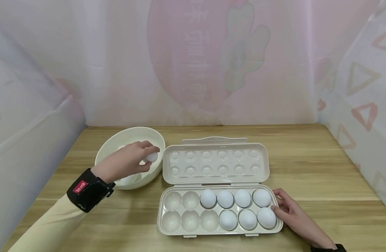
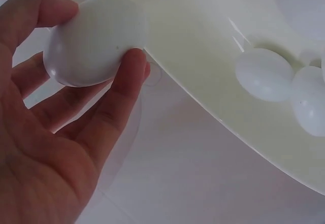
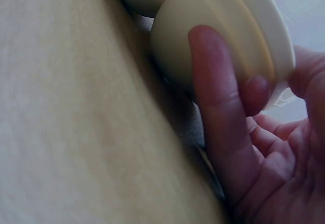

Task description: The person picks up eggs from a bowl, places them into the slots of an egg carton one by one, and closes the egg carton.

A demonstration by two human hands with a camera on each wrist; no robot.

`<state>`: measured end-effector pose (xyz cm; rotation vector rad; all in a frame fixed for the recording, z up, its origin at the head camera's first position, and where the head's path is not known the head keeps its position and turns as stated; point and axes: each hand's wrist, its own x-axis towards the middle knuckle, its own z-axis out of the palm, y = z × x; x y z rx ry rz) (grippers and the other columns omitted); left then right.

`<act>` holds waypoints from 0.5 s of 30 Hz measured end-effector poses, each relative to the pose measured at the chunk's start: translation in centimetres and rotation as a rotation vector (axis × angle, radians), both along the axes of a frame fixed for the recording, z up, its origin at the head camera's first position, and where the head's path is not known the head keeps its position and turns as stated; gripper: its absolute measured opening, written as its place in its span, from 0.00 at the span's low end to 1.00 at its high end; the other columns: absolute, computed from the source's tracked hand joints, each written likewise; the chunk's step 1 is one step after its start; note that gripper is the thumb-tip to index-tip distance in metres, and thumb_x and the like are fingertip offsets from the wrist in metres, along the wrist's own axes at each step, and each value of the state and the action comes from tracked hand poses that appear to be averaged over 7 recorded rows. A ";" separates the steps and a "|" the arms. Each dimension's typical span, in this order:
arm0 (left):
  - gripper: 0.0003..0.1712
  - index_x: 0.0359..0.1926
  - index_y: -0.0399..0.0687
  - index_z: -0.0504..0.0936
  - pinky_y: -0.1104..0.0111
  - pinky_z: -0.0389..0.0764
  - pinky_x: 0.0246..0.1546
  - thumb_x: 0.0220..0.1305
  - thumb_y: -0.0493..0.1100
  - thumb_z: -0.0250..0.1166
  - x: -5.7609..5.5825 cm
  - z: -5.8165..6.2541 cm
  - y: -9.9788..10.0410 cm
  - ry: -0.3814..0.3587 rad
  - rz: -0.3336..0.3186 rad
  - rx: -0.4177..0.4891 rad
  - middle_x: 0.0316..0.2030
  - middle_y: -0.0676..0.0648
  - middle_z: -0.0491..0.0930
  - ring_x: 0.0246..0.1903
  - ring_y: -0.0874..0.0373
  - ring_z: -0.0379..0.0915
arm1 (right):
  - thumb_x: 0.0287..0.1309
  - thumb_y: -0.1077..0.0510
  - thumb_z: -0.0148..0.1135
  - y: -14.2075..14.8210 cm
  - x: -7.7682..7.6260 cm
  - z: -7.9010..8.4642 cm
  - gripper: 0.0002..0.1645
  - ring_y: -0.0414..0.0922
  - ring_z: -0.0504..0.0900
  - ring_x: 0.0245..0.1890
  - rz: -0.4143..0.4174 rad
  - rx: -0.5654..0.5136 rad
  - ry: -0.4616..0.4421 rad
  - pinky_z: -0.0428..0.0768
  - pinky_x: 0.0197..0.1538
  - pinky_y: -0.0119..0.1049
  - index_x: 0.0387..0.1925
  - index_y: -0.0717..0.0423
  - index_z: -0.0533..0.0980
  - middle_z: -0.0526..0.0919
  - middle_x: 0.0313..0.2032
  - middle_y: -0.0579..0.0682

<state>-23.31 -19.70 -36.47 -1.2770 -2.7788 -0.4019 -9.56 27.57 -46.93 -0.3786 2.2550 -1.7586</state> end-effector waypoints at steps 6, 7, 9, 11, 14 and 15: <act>0.22 0.49 0.41 0.78 0.68 0.76 0.33 0.49 0.31 0.66 1.5 0.1 0.1 0.082 -0.016 0.021 0.40 0.49 0.76 0.34 0.58 0.73 | 0.69 0.67 0.47 0.0 0.0 0.0 0.14 0.42 0.81 0.39 -0.004 0.003 -0.007 0.81 0.37 0.38 0.55 0.57 0.64 0.81 0.44 0.53; 0.22 0.49 0.41 0.78 0.68 0.76 0.33 0.49 0.31 0.66 1.7 0.1 0.1 0.096 -0.026 0.031 0.40 0.49 0.76 0.35 0.58 0.73 | 0.69 0.66 0.48 0.0 0.0 0.0 0.14 0.42 0.81 0.39 -0.005 0.004 -0.009 0.81 0.37 0.38 0.54 0.57 0.64 0.81 0.44 0.54; 0.22 0.49 0.40 0.78 0.69 0.76 0.34 0.48 0.31 0.67 2.0 0.0 0.1 0.116 -0.046 0.054 0.41 0.49 0.76 0.35 0.58 0.73 | 0.70 0.66 0.47 0.0 0.0 0.0 0.14 0.42 0.81 0.39 -0.004 0.004 -0.013 0.81 0.37 0.38 0.55 0.58 0.63 0.80 0.44 0.55; 0.22 0.48 0.39 0.79 0.69 0.77 0.33 0.48 0.32 0.67 2.3 -0.3 0.2 0.137 -0.063 0.077 0.41 0.47 0.77 0.35 0.58 0.73 | 0.70 0.66 0.47 0.0 0.0 0.0 0.14 0.43 0.82 0.39 -0.005 0.002 -0.018 0.81 0.37 0.39 0.55 0.60 0.62 0.80 0.44 0.59; 0.22 0.47 0.39 0.80 0.69 0.77 0.33 0.48 0.33 0.68 2.8 -0.7 0.4 0.155 -0.073 0.101 0.40 0.47 0.78 0.35 0.58 0.75 | 0.70 0.66 0.47 0.0 0.0 0.1 0.14 0.43 0.82 0.39 -0.013 0.016 -0.031 0.81 0.37 0.39 0.55 0.63 0.61 0.78 0.44 0.64; 0.22 0.47 0.39 0.80 0.69 0.78 0.33 0.47 0.33 0.68 3.0 -0.8 0.5 0.162 -0.073 0.104 0.40 0.47 0.78 0.35 0.59 0.75 | 0.70 0.65 0.47 0.0 0.0 0.2 0.14 0.43 0.81 0.39 -0.018 0.023 -0.038 0.81 0.37 0.39 0.54 0.63 0.61 0.78 0.45 0.65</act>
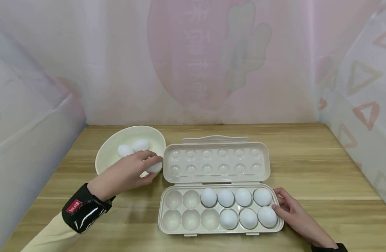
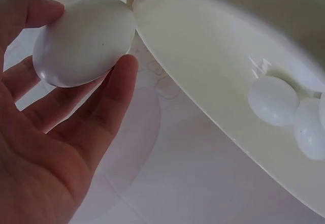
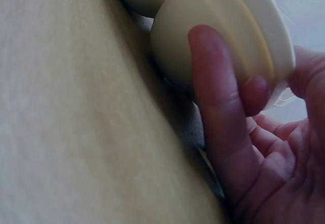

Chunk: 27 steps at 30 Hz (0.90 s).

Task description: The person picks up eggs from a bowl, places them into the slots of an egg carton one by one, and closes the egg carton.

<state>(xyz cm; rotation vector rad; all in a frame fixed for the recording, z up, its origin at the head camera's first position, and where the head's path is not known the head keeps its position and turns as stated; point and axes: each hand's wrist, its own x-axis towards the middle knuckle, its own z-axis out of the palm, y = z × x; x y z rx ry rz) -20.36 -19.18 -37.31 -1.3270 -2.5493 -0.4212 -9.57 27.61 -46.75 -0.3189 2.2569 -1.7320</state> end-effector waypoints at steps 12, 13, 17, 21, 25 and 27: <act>0.24 0.49 0.42 0.80 0.69 0.79 0.32 0.46 0.35 0.69 2.2 -1.3 1.6 0.024 -0.038 0.035 0.43 0.48 0.78 0.37 0.58 0.75 | 0.70 0.64 0.48 -0.1 0.0 0.3 0.17 0.42 0.81 0.39 -0.026 0.043 -0.014 0.80 0.37 0.38 0.56 0.67 0.60 0.75 0.47 0.70; 0.25 0.50 0.42 0.80 0.69 0.79 0.32 0.46 0.35 0.69 2.3 -1.4 1.8 0.022 -0.044 0.035 0.43 0.48 0.78 0.37 0.58 0.75 | 0.70 0.64 0.48 -0.1 -0.1 0.3 0.17 0.42 0.81 0.39 -0.026 0.043 -0.011 0.80 0.37 0.38 0.56 0.67 0.60 0.75 0.47 0.70; 0.25 0.51 0.43 0.79 0.69 0.79 0.32 0.47 0.37 0.69 2.7 -2.0 2.8 0.011 -0.065 0.035 0.45 0.47 0.78 0.38 0.58 0.76 | 0.70 0.65 0.48 -0.1 -0.1 0.2 0.16 0.42 0.81 0.39 -0.023 0.034 0.000 0.80 0.37 0.38 0.55 0.67 0.60 0.76 0.46 0.70; 0.25 0.50 0.43 0.79 0.69 0.79 0.34 0.47 0.38 0.70 2.8 -2.7 3.7 0.022 -0.096 0.058 0.44 0.47 0.78 0.40 0.57 0.77 | 0.69 0.66 0.48 0.0 -0.1 0.1 0.15 0.43 0.82 0.39 -0.016 0.013 0.000 0.81 0.36 0.39 0.54 0.66 0.61 0.77 0.45 0.66; 0.24 0.49 0.43 0.79 0.69 0.79 0.37 0.47 0.39 0.70 3.1 -3.4 4.7 0.049 -0.132 0.098 0.42 0.48 0.78 0.40 0.58 0.77 | 0.69 0.66 0.48 0.1 -0.2 0.1 0.15 0.43 0.82 0.40 -0.016 -0.004 -0.018 0.82 0.36 0.40 0.54 0.64 0.61 0.79 0.46 0.63; 0.24 0.49 0.43 0.79 0.69 0.79 0.37 0.46 0.39 0.70 3.3 -3.6 5.1 0.055 -0.140 0.102 0.42 0.49 0.79 0.40 0.59 0.77 | 0.69 0.66 0.48 0.1 -0.2 0.1 0.15 0.43 0.82 0.40 -0.015 -0.004 -0.020 0.82 0.36 0.40 0.54 0.64 0.61 0.79 0.46 0.62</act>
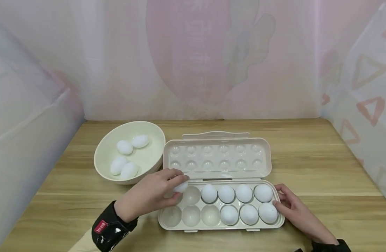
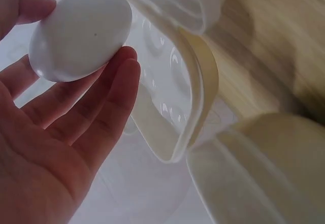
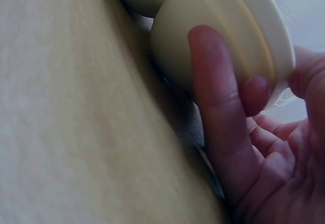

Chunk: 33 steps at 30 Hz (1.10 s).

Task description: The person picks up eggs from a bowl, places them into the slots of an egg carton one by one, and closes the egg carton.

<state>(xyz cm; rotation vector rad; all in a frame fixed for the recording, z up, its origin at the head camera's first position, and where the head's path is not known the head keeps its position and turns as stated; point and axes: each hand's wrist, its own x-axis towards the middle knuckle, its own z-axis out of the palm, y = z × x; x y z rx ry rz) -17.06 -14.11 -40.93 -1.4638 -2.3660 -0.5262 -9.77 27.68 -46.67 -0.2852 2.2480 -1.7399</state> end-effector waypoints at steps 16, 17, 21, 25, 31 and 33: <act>0.24 0.46 0.45 0.73 0.68 0.76 0.39 0.46 0.41 0.70 2.5 -1.1 3.4 -0.058 -0.059 -0.012 0.34 0.54 0.75 0.33 0.61 0.73 | 0.69 0.65 0.49 -0.2 0.0 0.2 0.17 0.43 0.82 0.40 -0.019 0.024 -0.024 0.82 0.36 0.40 0.55 0.67 0.60 0.77 0.47 0.66; 0.23 0.45 0.45 0.73 0.69 0.76 0.37 0.46 0.41 0.70 2.6 -1.1 3.5 -0.057 -0.059 -0.009 0.34 0.55 0.74 0.32 0.61 0.73 | 0.69 0.65 0.49 -0.2 0.0 0.2 0.17 0.44 0.82 0.40 -0.017 0.022 -0.022 0.82 0.36 0.41 0.55 0.67 0.60 0.77 0.47 0.66; 0.22 0.46 0.46 0.73 0.71 0.74 0.35 0.47 0.41 0.68 3.1 -1.1 3.9 -0.075 -0.077 -0.002 0.35 0.55 0.73 0.32 0.63 0.71 | 0.69 0.65 0.49 -0.2 0.0 0.2 0.16 0.44 0.82 0.40 -0.011 0.019 -0.020 0.82 0.36 0.41 0.55 0.67 0.60 0.78 0.47 0.65; 0.25 0.49 0.45 0.73 0.71 0.76 0.38 0.47 0.40 0.68 3.6 -1.0 4.3 -0.099 -0.083 -0.014 0.42 0.53 0.72 0.38 0.61 0.72 | 0.69 0.66 0.49 -0.2 -0.1 0.2 0.16 0.43 0.82 0.40 -0.010 0.016 -0.015 0.82 0.36 0.40 0.54 0.66 0.60 0.79 0.46 0.65; 0.26 0.50 0.46 0.74 0.71 0.75 0.37 0.47 0.40 0.69 4.1 -0.9 5.0 -0.080 -0.071 -0.035 0.43 0.51 0.69 0.38 0.59 0.69 | 0.70 0.65 0.49 -0.2 -0.1 0.4 0.17 0.44 0.82 0.39 -0.007 0.021 -0.017 0.82 0.36 0.40 0.55 0.68 0.59 0.78 0.46 0.67; 0.26 0.50 0.46 0.73 0.72 0.75 0.37 0.48 0.40 0.69 4.2 -0.9 5.2 -0.084 -0.075 -0.057 0.43 0.51 0.69 0.37 0.59 0.69 | 0.70 0.64 0.49 -0.2 -0.1 0.5 0.17 0.44 0.82 0.39 -0.012 0.025 -0.028 0.82 0.36 0.40 0.55 0.67 0.59 0.77 0.46 0.67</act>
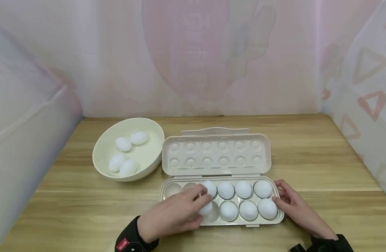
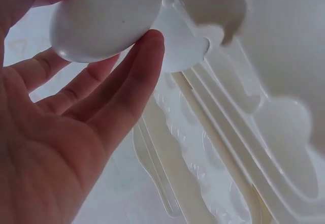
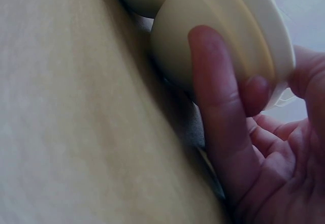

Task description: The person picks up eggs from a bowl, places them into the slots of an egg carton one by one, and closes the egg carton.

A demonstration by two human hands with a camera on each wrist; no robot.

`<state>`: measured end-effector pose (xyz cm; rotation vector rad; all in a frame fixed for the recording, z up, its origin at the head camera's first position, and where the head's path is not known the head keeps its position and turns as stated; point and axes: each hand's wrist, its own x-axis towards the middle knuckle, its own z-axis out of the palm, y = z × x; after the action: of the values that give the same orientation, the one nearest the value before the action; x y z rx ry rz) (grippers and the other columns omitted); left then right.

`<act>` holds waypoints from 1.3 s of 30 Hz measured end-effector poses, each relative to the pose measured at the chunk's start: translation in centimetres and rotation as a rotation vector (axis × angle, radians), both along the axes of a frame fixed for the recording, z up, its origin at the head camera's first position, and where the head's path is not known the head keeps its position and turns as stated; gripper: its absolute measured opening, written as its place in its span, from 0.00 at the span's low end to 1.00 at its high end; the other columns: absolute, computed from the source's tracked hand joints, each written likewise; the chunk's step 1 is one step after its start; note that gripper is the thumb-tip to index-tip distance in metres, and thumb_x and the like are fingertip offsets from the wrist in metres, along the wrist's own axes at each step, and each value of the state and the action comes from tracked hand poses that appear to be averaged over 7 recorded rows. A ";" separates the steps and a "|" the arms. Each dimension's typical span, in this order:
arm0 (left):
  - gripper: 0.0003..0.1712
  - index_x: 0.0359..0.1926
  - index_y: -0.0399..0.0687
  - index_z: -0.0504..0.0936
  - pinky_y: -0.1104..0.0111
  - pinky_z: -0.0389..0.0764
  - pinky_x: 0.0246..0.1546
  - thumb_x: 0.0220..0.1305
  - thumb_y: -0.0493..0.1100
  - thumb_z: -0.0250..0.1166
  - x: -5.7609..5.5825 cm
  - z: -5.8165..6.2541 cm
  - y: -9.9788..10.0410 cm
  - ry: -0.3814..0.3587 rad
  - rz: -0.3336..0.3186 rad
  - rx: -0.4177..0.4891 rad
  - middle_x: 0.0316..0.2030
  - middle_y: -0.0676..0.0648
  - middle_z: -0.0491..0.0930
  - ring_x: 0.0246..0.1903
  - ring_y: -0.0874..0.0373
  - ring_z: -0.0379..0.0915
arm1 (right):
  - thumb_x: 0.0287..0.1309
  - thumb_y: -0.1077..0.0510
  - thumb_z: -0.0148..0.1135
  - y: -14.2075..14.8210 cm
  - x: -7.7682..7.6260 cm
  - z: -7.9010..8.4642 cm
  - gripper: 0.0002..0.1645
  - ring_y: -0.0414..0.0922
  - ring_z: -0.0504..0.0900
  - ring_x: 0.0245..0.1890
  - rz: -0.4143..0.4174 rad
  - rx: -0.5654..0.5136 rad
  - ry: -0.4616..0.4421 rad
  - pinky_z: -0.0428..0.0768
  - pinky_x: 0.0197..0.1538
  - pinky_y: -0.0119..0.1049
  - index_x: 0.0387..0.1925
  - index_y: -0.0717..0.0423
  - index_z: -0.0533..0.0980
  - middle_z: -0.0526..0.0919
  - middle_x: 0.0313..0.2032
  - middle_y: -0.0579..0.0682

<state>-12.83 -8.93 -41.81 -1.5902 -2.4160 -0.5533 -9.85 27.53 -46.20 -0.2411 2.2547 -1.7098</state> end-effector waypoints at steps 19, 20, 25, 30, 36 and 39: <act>0.15 0.45 0.50 0.77 0.71 0.75 0.27 0.58 0.43 0.67 1.1 1.0 1.6 0.054 0.091 -0.165 0.43 0.54 0.74 0.30 0.60 0.75 | 0.69 0.64 0.49 -0.3 0.2 0.5 0.19 0.44 0.83 0.39 -0.003 0.027 -0.034 0.82 0.37 0.41 0.57 0.68 0.58 0.76 0.48 0.71; 0.14 0.45 0.50 0.77 0.70 0.74 0.28 0.58 0.43 0.67 1.1 1.0 1.6 0.060 0.099 -0.175 0.42 0.54 0.74 0.30 0.60 0.75 | 0.69 0.64 0.49 -0.3 0.2 0.6 0.19 0.44 0.83 0.39 0.001 0.031 -0.029 0.81 0.37 0.40 0.57 0.68 0.58 0.75 0.48 0.71; 0.12 0.43 0.51 0.78 0.70 0.73 0.29 0.57 0.42 0.67 1.1 1.5 1.9 0.091 0.108 -0.199 0.40 0.55 0.76 0.32 0.60 0.74 | 0.70 0.64 0.49 -0.3 0.2 0.8 0.19 0.44 0.82 0.38 0.001 0.042 -0.016 0.81 0.36 0.39 0.57 0.68 0.58 0.76 0.47 0.70; 0.11 0.39 0.52 0.79 0.70 0.72 0.34 0.54 0.38 0.67 0.9 2.5 2.3 0.077 0.105 -0.227 0.35 0.58 0.76 0.32 0.62 0.73 | 0.69 0.66 0.49 -0.4 0.4 0.8 0.18 0.42 0.82 0.38 -0.011 0.029 0.001 0.81 0.35 0.39 0.56 0.68 0.58 0.76 0.47 0.69; 0.11 0.35 0.53 0.78 0.71 0.69 0.30 0.51 0.36 0.68 0.4 2.9 2.9 0.024 0.108 -0.257 0.29 0.59 0.74 0.27 0.62 0.71 | 0.68 0.68 0.48 -0.3 0.3 0.8 0.18 0.42 0.82 0.37 -0.015 0.015 0.010 0.81 0.34 0.38 0.55 0.68 0.58 0.76 0.45 0.70; 0.10 0.32 0.54 0.77 0.72 0.67 0.26 0.51 0.35 0.68 0.3 2.7 3.0 0.002 0.117 -0.256 0.26 0.59 0.72 0.24 0.62 0.70 | 0.68 0.67 0.49 -0.3 0.3 0.8 0.18 0.42 0.82 0.38 -0.019 0.021 -0.006 0.81 0.35 0.38 0.56 0.68 0.58 0.76 0.47 0.70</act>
<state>-12.53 -5.89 -39.06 -1.5225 -2.6456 -0.2284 -9.58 27.24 -45.44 -0.2108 2.2762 -1.6929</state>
